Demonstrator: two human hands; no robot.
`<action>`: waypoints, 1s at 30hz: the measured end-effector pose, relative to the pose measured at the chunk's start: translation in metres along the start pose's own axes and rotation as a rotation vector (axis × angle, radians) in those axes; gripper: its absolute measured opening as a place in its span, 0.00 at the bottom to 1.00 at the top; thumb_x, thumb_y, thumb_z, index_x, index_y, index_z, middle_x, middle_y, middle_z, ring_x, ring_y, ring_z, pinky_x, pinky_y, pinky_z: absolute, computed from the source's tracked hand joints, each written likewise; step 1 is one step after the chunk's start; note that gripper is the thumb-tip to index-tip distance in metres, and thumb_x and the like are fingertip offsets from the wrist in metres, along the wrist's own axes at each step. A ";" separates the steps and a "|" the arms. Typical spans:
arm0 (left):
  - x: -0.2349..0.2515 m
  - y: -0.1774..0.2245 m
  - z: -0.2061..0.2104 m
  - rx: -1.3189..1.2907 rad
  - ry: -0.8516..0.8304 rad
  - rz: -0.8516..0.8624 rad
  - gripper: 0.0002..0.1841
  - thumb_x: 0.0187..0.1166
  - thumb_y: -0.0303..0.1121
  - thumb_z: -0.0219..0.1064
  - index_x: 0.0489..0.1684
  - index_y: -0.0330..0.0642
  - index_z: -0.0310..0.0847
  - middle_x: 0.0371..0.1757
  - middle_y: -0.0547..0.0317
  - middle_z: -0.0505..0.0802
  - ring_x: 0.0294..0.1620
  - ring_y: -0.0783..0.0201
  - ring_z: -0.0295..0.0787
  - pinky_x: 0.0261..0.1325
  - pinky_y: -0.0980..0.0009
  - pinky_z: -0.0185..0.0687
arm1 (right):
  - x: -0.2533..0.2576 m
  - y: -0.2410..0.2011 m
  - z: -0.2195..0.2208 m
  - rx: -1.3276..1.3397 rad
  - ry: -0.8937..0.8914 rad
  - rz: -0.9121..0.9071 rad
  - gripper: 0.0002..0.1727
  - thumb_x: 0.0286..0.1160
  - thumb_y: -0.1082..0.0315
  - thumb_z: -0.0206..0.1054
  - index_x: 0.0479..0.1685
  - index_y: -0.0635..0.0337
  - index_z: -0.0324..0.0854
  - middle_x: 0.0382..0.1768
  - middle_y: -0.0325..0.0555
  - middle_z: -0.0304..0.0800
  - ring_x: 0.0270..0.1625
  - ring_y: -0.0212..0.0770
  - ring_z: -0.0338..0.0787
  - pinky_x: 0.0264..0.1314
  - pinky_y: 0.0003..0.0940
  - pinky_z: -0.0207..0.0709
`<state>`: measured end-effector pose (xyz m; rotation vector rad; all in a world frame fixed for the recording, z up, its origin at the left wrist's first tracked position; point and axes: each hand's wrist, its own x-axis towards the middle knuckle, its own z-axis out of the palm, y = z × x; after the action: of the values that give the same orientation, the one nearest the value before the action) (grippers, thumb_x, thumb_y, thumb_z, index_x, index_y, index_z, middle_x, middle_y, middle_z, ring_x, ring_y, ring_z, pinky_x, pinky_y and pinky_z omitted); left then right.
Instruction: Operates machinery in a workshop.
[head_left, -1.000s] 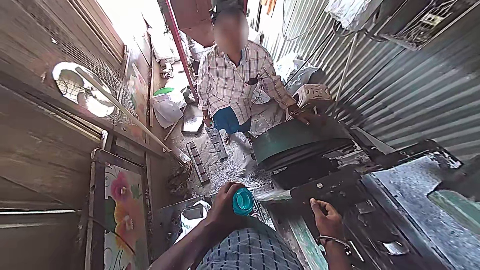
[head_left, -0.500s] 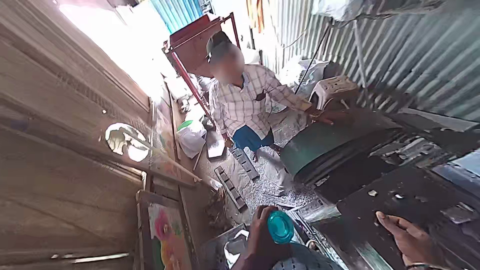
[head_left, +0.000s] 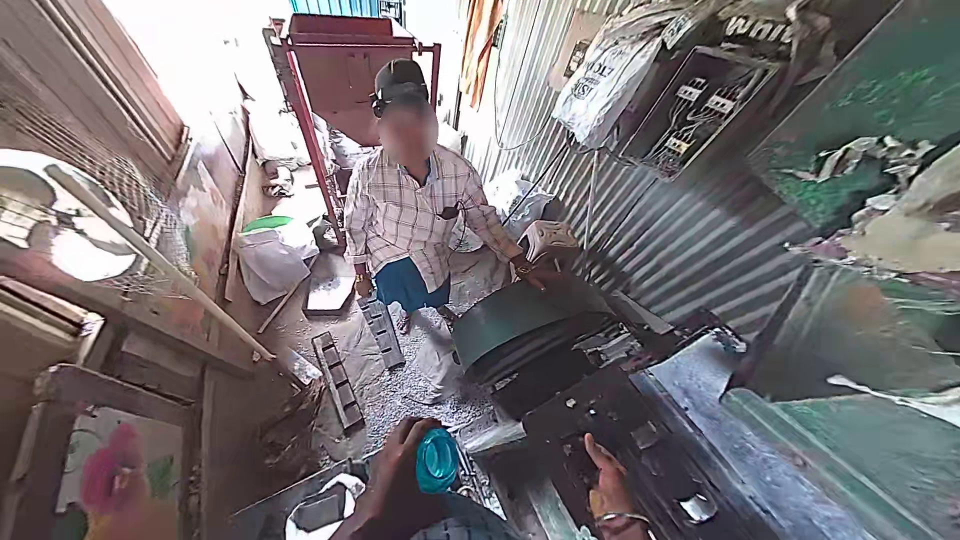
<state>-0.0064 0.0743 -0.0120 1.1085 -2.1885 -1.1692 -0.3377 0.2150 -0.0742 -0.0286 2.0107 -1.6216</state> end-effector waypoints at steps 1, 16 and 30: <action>-0.001 0.000 0.000 -0.011 0.017 0.009 0.47 0.37 0.44 0.93 0.69 0.44 0.83 0.65 0.45 0.89 0.65 0.50 0.88 0.68 0.50 0.85 | -0.001 -0.001 0.000 0.017 -0.002 0.011 0.12 0.87 0.64 0.61 0.47 0.65 0.82 0.38 0.41 0.87 0.41 0.30 0.86 0.48 0.32 0.82; 0.002 0.001 0.000 -0.019 -0.010 -0.053 0.48 0.36 0.41 0.92 0.70 0.42 0.81 0.65 0.46 0.89 0.67 0.54 0.86 0.71 0.55 0.83 | -0.003 -0.001 0.008 -0.188 0.142 -0.155 0.13 0.82 0.66 0.67 0.42 0.72 0.83 0.40 0.50 0.85 0.44 0.35 0.81 0.56 0.36 0.75; 0.009 -0.002 0.000 -0.003 -0.007 -0.041 0.47 0.38 0.43 0.92 0.70 0.44 0.81 0.65 0.49 0.89 0.67 0.55 0.86 0.71 0.56 0.83 | -0.011 -0.003 0.016 -0.540 0.080 -0.329 0.17 0.82 0.63 0.68 0.47 0.74 0.87 0.43 0.69 0.89 0.50 0.60 0.86 0.59 0.63 0.73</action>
<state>-0.0103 0.0665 -0.0138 1.1544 -2.1785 -1.1953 -0.3221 0.2037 -0.0688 -0.5240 2.5542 -1.2178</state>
